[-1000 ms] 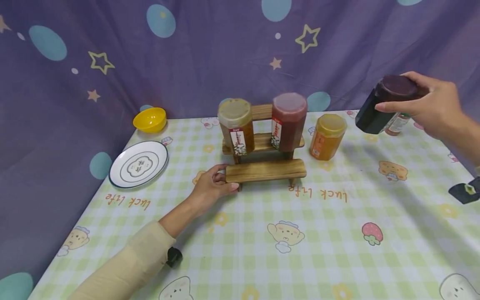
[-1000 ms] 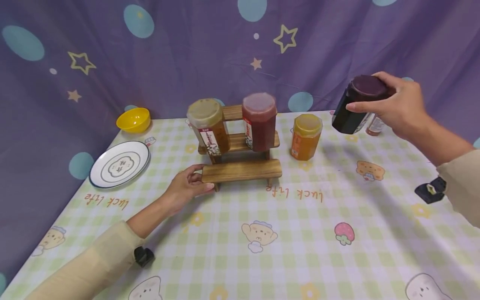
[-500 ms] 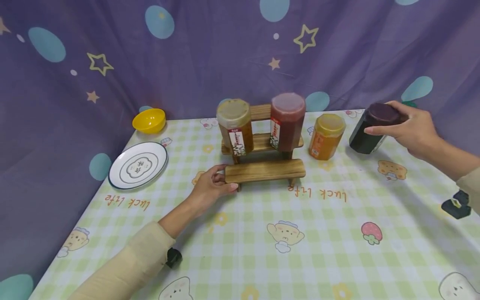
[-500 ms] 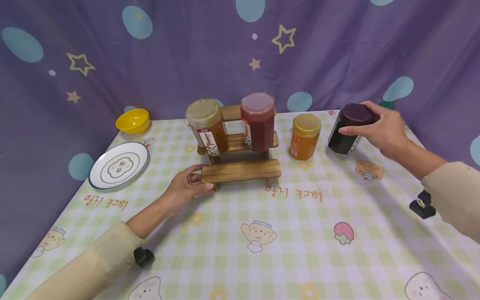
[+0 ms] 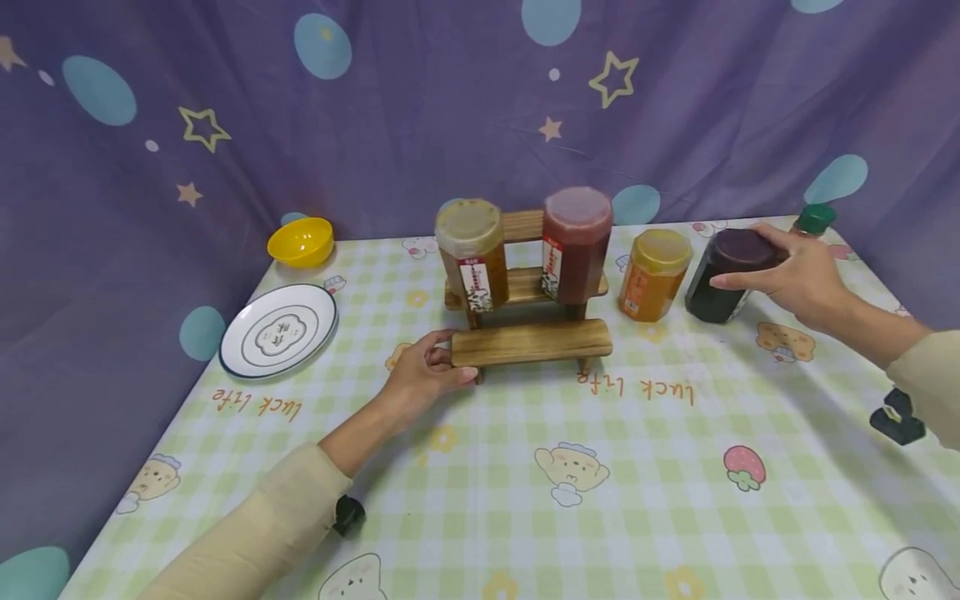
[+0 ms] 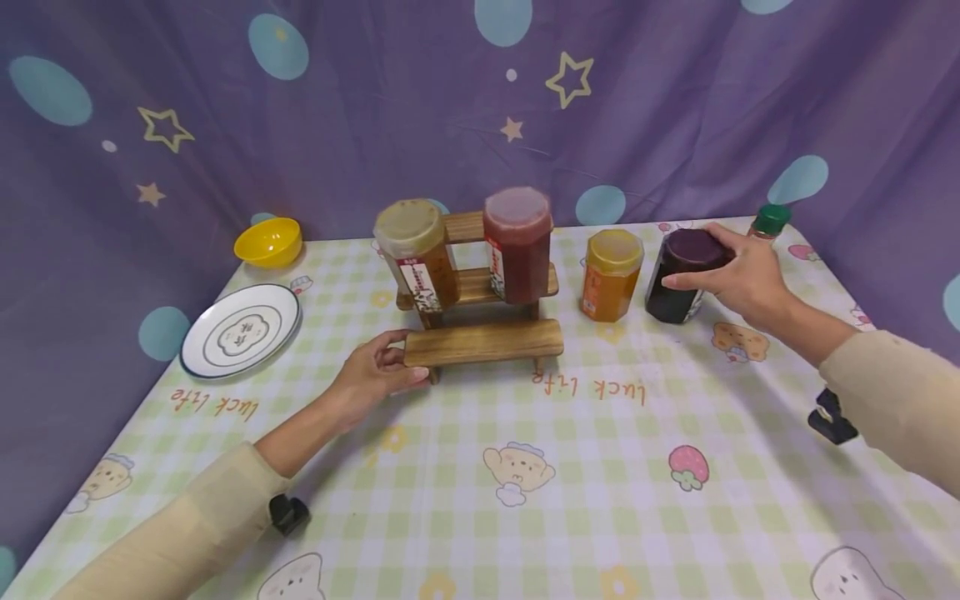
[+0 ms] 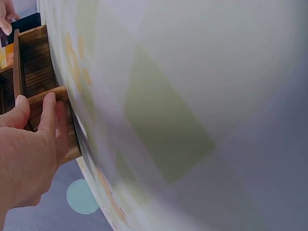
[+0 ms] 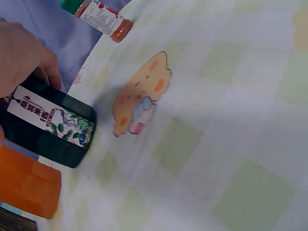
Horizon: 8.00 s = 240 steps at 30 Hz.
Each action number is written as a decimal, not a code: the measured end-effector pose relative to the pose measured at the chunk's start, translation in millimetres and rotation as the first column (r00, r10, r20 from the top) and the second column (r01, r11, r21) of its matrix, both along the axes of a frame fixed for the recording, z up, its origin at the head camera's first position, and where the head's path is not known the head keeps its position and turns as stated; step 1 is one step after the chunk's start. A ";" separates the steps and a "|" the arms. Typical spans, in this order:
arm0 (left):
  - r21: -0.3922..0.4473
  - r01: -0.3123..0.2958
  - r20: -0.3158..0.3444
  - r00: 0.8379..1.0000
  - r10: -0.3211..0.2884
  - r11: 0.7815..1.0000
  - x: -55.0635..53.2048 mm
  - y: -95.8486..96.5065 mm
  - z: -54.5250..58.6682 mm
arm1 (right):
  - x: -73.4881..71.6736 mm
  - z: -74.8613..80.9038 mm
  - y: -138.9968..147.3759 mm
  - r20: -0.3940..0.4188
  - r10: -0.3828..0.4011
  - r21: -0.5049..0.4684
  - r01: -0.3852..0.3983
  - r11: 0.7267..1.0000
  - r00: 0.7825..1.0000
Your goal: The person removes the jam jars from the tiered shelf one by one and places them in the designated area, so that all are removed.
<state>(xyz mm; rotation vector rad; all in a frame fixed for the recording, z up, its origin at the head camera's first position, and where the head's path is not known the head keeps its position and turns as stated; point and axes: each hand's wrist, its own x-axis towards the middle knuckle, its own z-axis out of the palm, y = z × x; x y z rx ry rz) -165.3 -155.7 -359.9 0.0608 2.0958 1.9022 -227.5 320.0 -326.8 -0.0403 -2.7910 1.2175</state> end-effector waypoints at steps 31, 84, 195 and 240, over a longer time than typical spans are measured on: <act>-0.028 0.011 0.008 1.000 -0.011 1.000 1.2 -1.0 1.4 | -11.2 61.5 -16.5 0.103 0.105 0.004 -0.106 0.994 0.989; 0.035 0.000 0.036 0.999 -0.001 0.999 0.5 1.1 1.7 | 0.3 85.9 -177.3 -0.179 0.433 -0.223 -0.465 0.857 0.883; 0.039 0.000 0.031 1.000 -0.001 0.999 0.4 -0.2 1.4 | 64.2 -5.6 -78.6 -0.051 0.233 -0.149 -0.238 0.960 0.971; -0.009 0.009 0.021 1.000 -0.009 1.000 -0.5 -0.2 1.9 | 53.0 65.0 -120.7 -0.203 0.422 -0.040 -0.438 0.898 0.884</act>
